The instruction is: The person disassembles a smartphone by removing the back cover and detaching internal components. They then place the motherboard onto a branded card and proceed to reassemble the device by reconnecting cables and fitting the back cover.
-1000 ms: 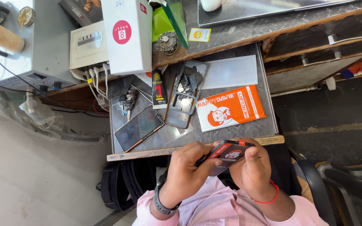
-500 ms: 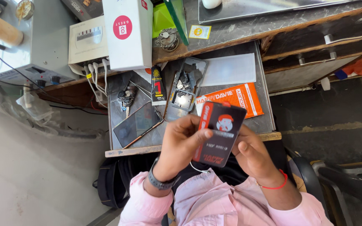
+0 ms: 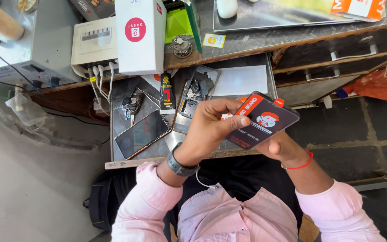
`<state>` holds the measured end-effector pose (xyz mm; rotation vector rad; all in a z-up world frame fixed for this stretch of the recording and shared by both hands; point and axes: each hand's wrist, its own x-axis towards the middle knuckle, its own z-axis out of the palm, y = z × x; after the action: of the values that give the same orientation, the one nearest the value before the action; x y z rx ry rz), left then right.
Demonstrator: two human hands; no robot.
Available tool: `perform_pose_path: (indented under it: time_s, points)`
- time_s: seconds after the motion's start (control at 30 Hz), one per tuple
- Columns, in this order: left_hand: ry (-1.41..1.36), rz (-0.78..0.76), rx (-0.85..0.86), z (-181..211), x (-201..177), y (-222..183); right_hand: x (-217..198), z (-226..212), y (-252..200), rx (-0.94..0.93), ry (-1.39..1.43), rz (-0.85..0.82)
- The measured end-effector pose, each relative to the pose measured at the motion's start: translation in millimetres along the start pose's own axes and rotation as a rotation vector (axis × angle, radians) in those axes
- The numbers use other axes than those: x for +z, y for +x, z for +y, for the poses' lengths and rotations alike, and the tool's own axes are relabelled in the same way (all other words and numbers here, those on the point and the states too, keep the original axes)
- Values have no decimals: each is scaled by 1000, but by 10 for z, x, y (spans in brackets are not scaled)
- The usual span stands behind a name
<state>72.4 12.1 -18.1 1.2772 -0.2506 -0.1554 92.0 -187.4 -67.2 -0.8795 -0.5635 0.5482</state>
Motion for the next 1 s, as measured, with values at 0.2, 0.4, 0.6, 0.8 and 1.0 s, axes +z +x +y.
perform_pose_path:
  time_s: [0.2, 0.4, 0.6, 0.8, 1.0]
  points:
    - [-327, -48, -36, -54, -185, 130, -153, -64, 111, 84, -185, -49]
    - [-377, -142, 65, -179, -299, 190, -403, -215, 253, 146, -441, -200]
    - [-400, -172, 178, -298, -387, 244, -512, -217, 446, 4, -805, -346]
    - [-284, -234, -13, -241, -609, 217, -384, -414, 544, 20, -1012, -386]
    - [463, 2, -13, -260, -620, 69, -488, -440, 507, 218, -1180, -324]
